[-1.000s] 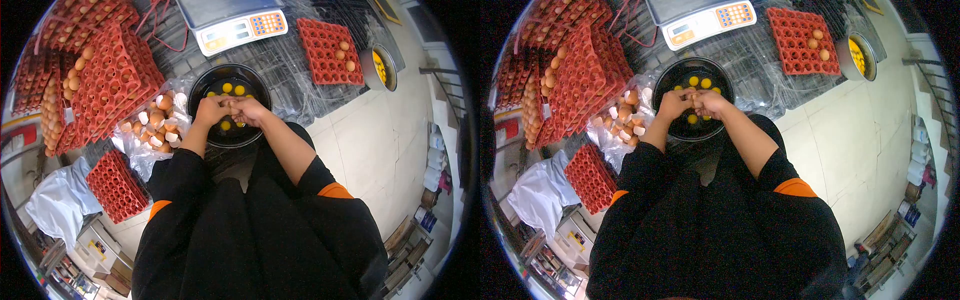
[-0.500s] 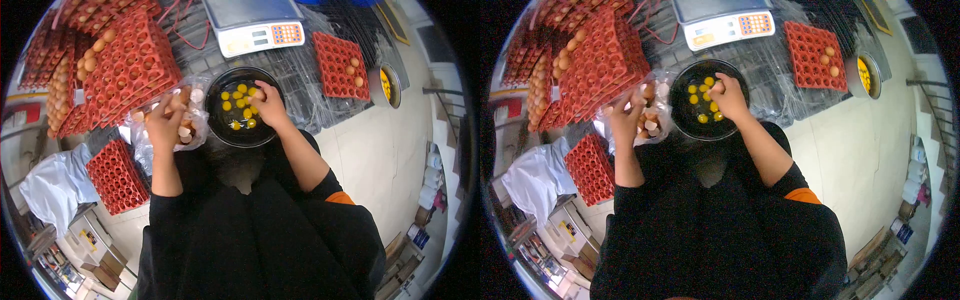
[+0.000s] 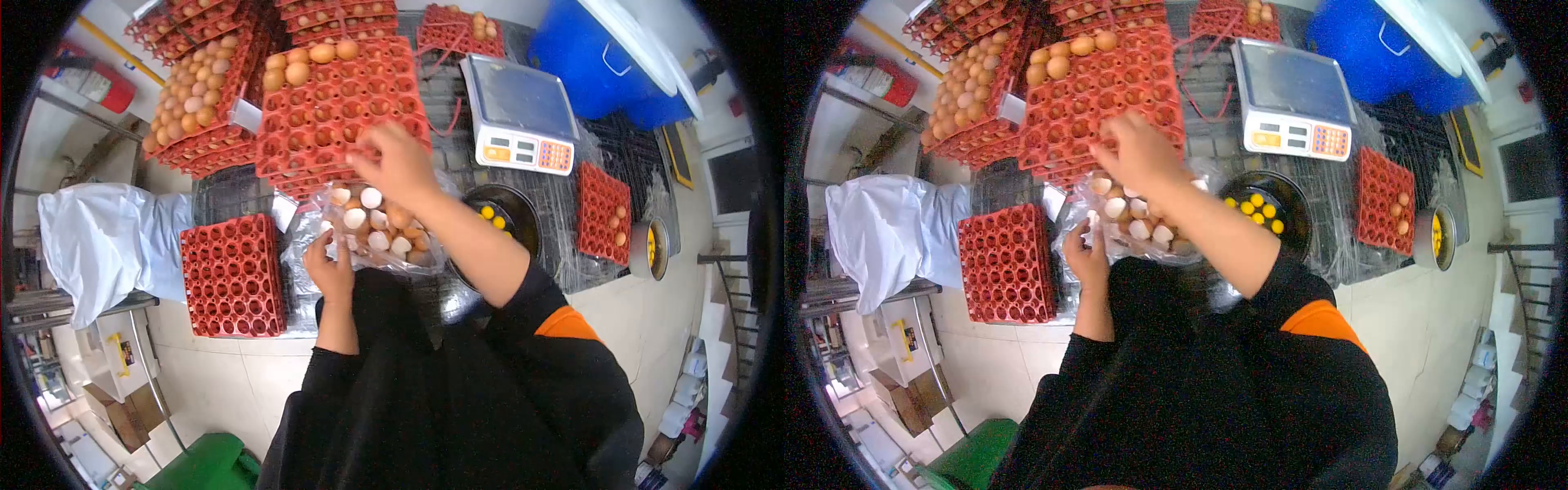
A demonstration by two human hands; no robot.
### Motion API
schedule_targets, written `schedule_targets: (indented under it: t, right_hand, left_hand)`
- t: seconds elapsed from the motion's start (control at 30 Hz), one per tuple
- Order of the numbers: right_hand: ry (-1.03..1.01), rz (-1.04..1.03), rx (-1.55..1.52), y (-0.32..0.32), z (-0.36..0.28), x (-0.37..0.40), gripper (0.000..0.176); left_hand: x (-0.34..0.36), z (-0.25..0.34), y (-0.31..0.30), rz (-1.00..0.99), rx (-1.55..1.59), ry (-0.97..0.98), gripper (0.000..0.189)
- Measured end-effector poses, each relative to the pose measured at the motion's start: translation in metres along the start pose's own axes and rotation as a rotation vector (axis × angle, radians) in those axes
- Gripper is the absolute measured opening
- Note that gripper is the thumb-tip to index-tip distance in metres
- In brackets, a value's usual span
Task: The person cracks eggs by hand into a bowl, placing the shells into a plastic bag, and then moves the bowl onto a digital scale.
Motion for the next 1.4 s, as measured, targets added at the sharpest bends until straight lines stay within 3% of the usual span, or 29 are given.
schedule_targets:
  t: [0.03,0.1,0.2,0.3,0.37,0.4,0.5,0.53,0.6,0.73,0.83,0.87,0.9,0.93,0.97,1.0,1.03,1.1,1.17,1.3,1.4]
  right_hand:
    - [-0.048,0.04,-0.026,0.003,-0.009,-0.028,0.035]
    - [-0.106,0.078,0.107,0.014,-0.019,-0.082,0.034]
    - [-0.137,-0.008,0.251,0.06,-0.012,-0.151,0.036]
    - [-0.223,-0.126,0.321,0.106,0.012,-0.209,0.038]
    - [-0.363,-0.137,0.524,0.141,0.039,-0.228,0.042]
    - [-0.213,-0.143,0.455,0.138,0.033,-0.231,0.04]
    - [-0.137,-0.211,0.44,0.126,0.017,-0.231,0.034]
    - [-0.142,-0.119,0.379,0.114,0.011,-0.223,0.036]
    - [-0.157,0.076,0.263,0.087,0.003,-0.196,0.04]
    - [-0.061,0.156,-0.081,0.028,0.049,-0.122,0.041]
    - [0.176,0.107,-0.427,-0.04,0.081,0.0,0.039]
    - [0.38,0.079,-0.555,-0.062,0.087,0.042,0.039]
    - [0.46,0.2,-0.561,-0.081,0.105,0.084,0.041]
    - [0.486,0.188,-0.278,-0.098,0.137,0.125,0.041]
    - [0.562,0.172,-0.169,-0.116,0.123,0.158,0.042]
    - [0.392,0.218,0.167,-0.128,0.133,0.191,0.042]
    - [0.443,0.154,0.341,-0.138,0.126,0.217,0.041]
    - [0.279,0.064,0.355,-0.141,0.134,0.26,0.04]
    - [0.293,0.043,0.373,-0.139,0.129,0.281,0.039]
    - [0.341,-0.073,0.348,-0.115,0.171,0.311,0.039]
    - [0.3,0.074,0.281,-0.128,0.157,0.304,0.041]
  left_hand:
    - [-0.003,0.0,0.0,-0.003,-0.029,0.02,0.026]
    - [-0.004,-0.006,0.007,0.173,-0.267,0.12,0.025]
    - [0.0,-0.052,0.044,-0.074,-0.027,-0.034,0.024]
    - [-0.006,-0.053,0.039,-0.129,0.05,-0.272,0.025]
    - [-0.01,-0.038,0.014,-0.043,0.036,-0.208,0.031]
    - [-0.012,-0.033,0.0,0.016,0.045,-0.177,0.031]
    - [-0.019,-0.015,-0.04,0.077,0.0,-0.124,0.035]
    - [-0.019,-0.014,-0.047,0.076,-0.025,-0.109,0.036]
    - [-0.019,-0.019,-0.042,-0.109,-0.221,-0.045,0.042]
    - [-0.03,-0.02,-0.022,-0.363,-0.469,0.055,0.05]
    - [-0.044,-0.016,-0.01,-0.518,-0.452,-0.036,0.049]
    - [-0.053,-0.027,-0.002,-0.515,-0.378,-0.093,0.051]
    - [-0.056,-0.032,0.001,-0.513,-0.304,-0.151,0.054]
    - [-0.057,-0.025,-0.008,-0.378,-0.247,-0.084,0.054]
    - [-0.059,-0.014,-0.017,-0.24,-0.186,-0.015,0.054]
    - [-0.055,-0.005,-0.024,-0.087,-0.215,0.042,0.052]
    - [-0.046,0.006,-0.03,0.064,-0.243,0.098,0.05]
    - [-0.026,0.032,-0.03,0.155,-0.25,0.198,0.045]
    - [0.001,0.073,-0.024,0.237,-0.364,0.315,0.042]
    - [0.04,0.135,0.012,-0.115,-0.007,0.528,0.038]
    - [0.076,0.164,0.039,-0.347,0.074,0.593,0.04]
Point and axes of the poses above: each hand's wrist, its own x-axis away from the middle knuckle, its own y-axis out of the palm, z = x × y, the point moved 4 cm from there along -x, towards the middle knuckle
